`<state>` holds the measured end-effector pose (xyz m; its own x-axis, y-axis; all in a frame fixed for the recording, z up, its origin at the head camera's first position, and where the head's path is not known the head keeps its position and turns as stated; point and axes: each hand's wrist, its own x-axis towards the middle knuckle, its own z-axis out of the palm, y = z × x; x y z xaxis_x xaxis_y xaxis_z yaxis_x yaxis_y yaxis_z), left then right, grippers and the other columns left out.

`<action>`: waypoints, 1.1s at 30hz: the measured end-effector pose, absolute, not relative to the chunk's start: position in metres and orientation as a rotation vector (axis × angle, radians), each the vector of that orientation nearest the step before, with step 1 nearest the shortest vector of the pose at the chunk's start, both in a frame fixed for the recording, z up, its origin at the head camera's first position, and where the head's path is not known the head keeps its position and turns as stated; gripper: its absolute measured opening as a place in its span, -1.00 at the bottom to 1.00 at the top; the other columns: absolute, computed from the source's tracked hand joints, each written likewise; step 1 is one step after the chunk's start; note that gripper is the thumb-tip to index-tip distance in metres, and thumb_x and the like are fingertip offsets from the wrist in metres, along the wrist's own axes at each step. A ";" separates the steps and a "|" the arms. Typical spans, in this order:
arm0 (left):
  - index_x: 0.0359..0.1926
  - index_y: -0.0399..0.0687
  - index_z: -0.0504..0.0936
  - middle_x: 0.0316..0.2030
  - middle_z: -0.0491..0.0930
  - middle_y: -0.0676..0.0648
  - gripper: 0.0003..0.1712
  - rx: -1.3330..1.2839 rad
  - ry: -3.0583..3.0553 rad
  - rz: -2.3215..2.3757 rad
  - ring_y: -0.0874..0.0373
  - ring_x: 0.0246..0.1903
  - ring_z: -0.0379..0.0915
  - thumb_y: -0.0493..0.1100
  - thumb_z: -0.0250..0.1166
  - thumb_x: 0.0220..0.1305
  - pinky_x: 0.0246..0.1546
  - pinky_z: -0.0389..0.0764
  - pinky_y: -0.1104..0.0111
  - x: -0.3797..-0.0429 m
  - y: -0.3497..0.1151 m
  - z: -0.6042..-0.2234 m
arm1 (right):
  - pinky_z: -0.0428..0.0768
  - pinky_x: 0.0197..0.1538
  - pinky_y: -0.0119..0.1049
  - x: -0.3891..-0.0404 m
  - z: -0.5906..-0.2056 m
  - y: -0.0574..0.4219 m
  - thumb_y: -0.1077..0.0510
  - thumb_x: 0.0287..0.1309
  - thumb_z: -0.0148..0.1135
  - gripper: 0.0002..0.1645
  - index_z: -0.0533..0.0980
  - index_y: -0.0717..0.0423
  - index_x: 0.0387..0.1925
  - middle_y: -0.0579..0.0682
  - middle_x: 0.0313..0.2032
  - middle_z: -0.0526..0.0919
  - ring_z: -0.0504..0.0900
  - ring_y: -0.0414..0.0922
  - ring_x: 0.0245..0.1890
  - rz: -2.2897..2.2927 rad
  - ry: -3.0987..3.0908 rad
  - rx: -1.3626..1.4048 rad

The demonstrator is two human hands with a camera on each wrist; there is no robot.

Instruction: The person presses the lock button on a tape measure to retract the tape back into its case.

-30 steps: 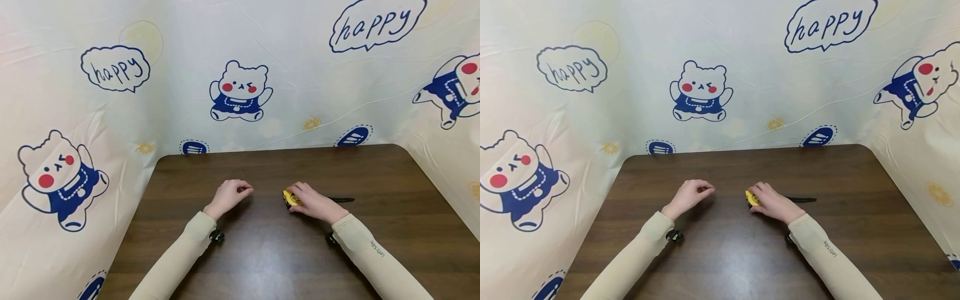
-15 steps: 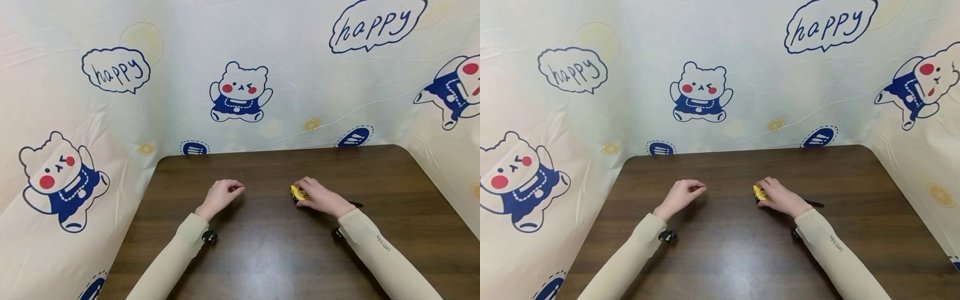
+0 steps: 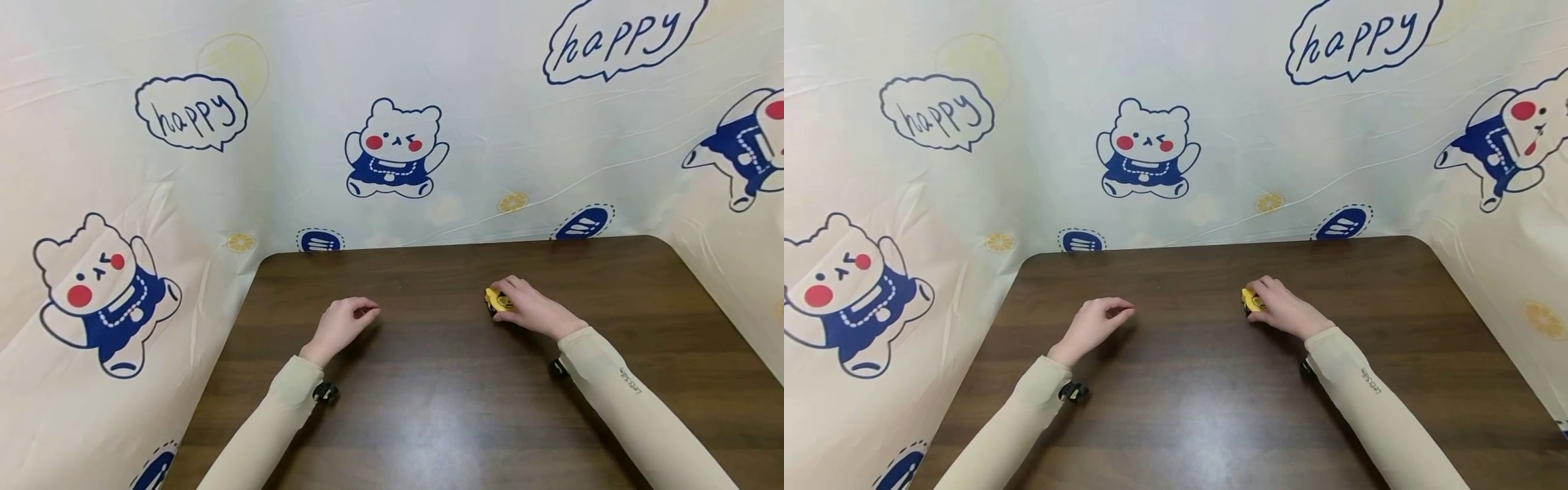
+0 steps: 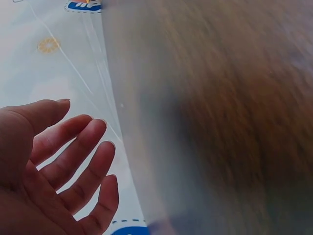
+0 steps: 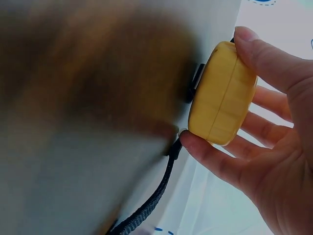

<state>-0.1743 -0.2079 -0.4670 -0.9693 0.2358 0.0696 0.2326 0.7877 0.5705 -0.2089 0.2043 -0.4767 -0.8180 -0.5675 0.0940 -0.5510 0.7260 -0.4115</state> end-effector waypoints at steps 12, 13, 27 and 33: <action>-0.05 0.02 0.82 -0.15 0.78 0.02 -0.80 0.335 2.975 0.953 0.13 -0.24 0.62 -0.05 0.37 0.44 -0.13 0.66 0.12 -0.170 -0.215 -0.469 | 0.55 0.17 0.14 -0.234 -0.475 0.208 0.09 0.27 0.48 -0.32 0.45 0.40 0.26 0.32 0.11 0.51 0.53 0.14 0.05 -0.702 2.846 -0.853; -0.05 0.02 0.82 -0.16 0.78 0.02 -0.80 0.335 2.975 0.954 0.14 -0.24 0.61 -0.05 0.37 0.44 -0.14 0.66 0.12 -0.170 -0.216 -0.469 | 0.54 0.18 0.13 -0.236 -0.475 0.208 0.08 0.29 0.47 -0.32 0.44 0.40 0.27 0.32 0.12 0.50 0.53 0.14 0.06 -0.698 2.844 -0.843; -0.08 0.06 0.82 -0.20 0.77 0.05 -0.82 0.328 2.994 0.925 0.17 -0.28 0.59 -0.03 0.39 0.42 -0.19 0.64 0.15 -0.166 -0.217 -0.473 | 0.49 0.25 0.17 -0.252 -0.479 0.211 0.09 0.32 0.44 -0.28 0.39 0.39 0.33 0.35 0.19 0.45 0.49 0.19 0.14 -0.714 2.840 -0.749; -0.08 0.06 0.82 -0.19 0.78 0.05 -0.82 0.339 2.999 0.939 0.17 -0.28 0.59 -0.02 0.38 0.43 -0.20 0.64 0.15 -0.165 -0.217 -0.471 | 0.49 0.23 0.16 -0.251 -0.477 0.210 0.07 0.31 0.45 -0.29 0.41 0.37 0.32 0.34 0.19 0.44 0.47 0.18 0.14 -0.672 2.863 -0.771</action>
